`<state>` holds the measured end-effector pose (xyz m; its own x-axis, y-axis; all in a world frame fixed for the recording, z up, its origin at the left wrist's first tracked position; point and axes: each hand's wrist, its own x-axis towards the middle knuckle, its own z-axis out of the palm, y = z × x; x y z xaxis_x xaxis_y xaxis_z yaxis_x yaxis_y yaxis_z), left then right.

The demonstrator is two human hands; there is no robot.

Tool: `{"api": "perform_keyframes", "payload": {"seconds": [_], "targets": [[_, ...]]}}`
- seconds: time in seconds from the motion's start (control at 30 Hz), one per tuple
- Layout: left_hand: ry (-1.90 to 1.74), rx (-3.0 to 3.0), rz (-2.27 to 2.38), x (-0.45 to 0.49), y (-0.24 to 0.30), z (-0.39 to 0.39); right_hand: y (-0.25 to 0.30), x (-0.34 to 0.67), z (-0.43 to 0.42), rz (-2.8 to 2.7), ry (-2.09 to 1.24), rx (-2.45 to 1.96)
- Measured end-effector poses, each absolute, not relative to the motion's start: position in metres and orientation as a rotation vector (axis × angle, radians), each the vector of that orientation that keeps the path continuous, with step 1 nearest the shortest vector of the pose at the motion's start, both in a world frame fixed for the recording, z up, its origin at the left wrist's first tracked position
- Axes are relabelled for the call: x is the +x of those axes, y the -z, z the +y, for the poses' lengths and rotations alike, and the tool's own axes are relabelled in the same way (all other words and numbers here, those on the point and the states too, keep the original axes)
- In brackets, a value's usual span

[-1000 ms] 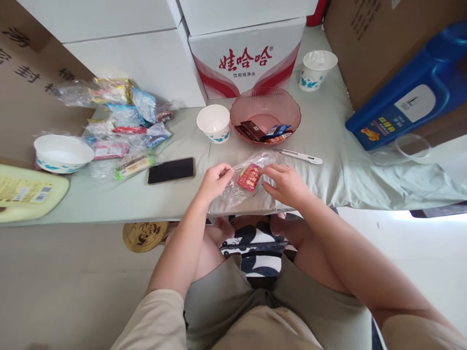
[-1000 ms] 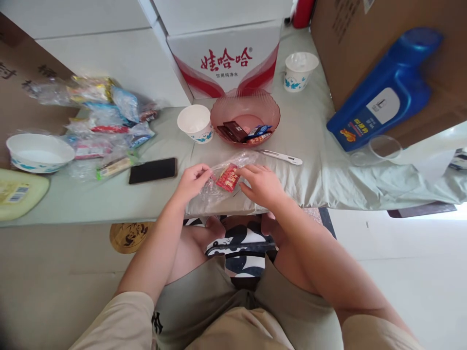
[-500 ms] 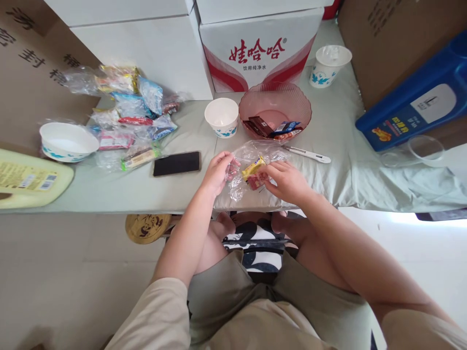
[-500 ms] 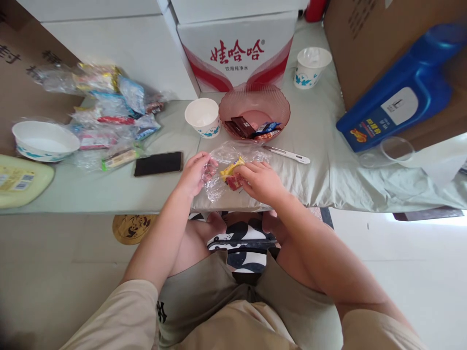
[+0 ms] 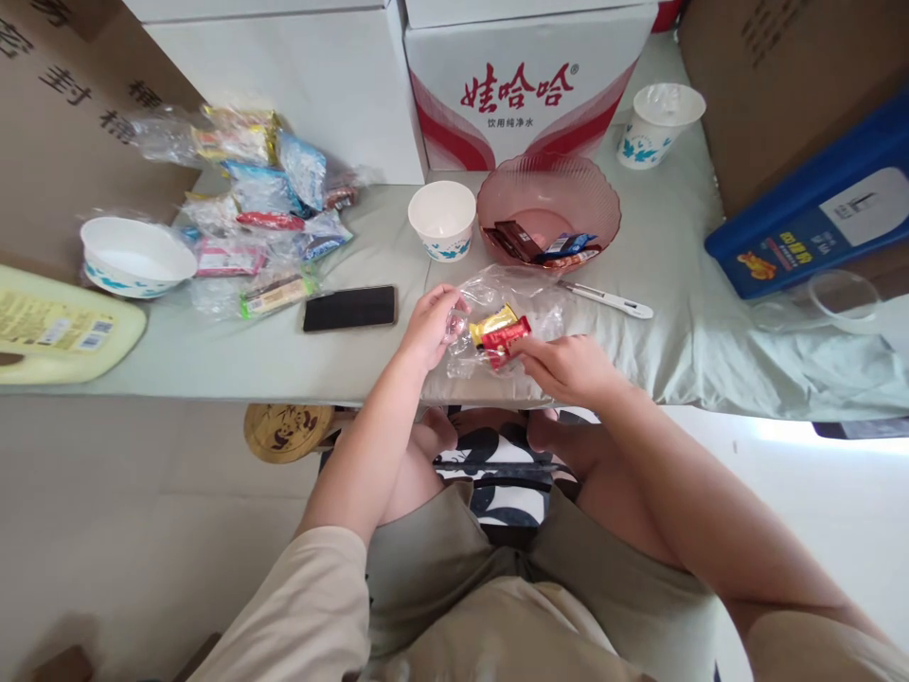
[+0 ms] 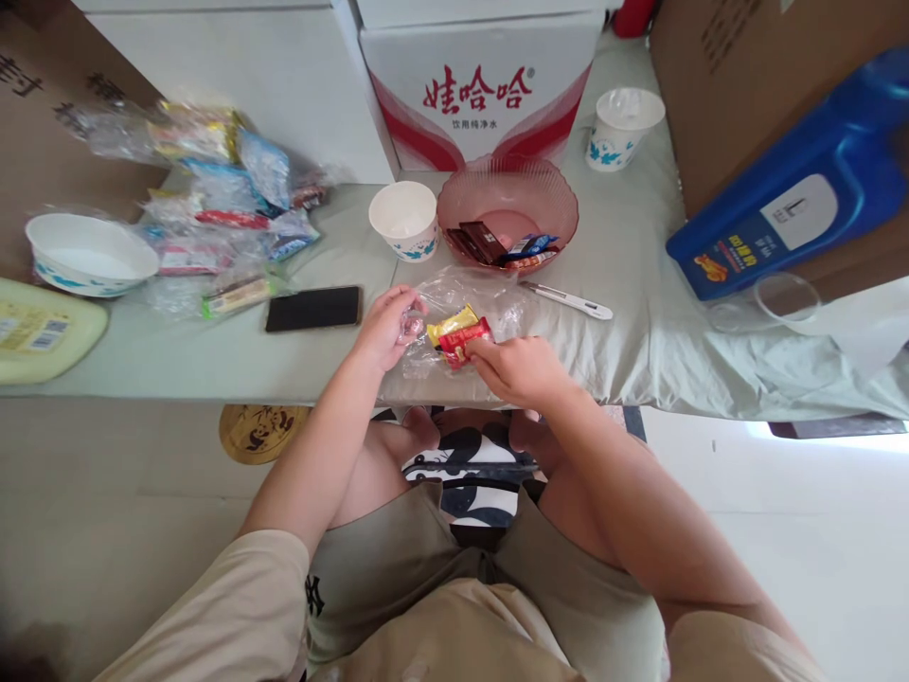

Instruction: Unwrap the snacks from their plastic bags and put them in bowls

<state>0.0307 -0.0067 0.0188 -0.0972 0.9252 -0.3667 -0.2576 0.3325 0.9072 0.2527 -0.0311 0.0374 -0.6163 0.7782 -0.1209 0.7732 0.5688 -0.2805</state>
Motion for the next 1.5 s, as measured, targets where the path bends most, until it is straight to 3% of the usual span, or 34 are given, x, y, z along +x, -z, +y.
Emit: {"api": "perform_keyframes", "payload": {"seconds": [0.1,0.3,0.53,0.7,0.83,0.9,1.07,1.3,1.4,1.5], "targets": [[-1.107,0.711,1.253,0.034,-0.020,-0.008,-0.038,0.245,-0.030,-2.618,-0.349,-1.621],[-1.077,0.727,1.170,0.035,-0.020,-0.010,-0.029,0.238,-0.023,-2.727,-0.243,-1.090],[-1.180,0.679,1.242,0.029,-0.022,-0.006,-0.036,0.235,-0.028,-2.713,-0.140,-1.284],[-1.220,0.679,1.385,0.023,-0.019,0.000,-0.038,0.251,-0.026,-2.652,-0.403,-1.361],[-1.167,0.896,1.539,0.017,-0.009,0.003,-0.045,0.284,-0.018,-2.161,-0.850,-1.410],[-1.146,1.002,1.576,0.014,-0.003,0.005,-0.056,0.300,-0.003,-1.926,-0.883,-1.417],[-1.123,1.101,1.548,0.011,0.001,0.007,-0.088,0.297,0.085,-1.979,-0.474,-1.548],[-1.048,1.119,1.496,0.015,-0.005,0.012,-0.096,0.254,0.186,-2.324,-0.068,-2.054],[-1.017,1.171,1.471,0.013,-0.006,0.013,-0.103,0.248,0.167,-2.382,0.165,-1.816],[-0.986,1.224,1.459,0.010,-0.008,0.013,-0.100,0.252,0.110,-2.465,-0.015,-1.314]]}}
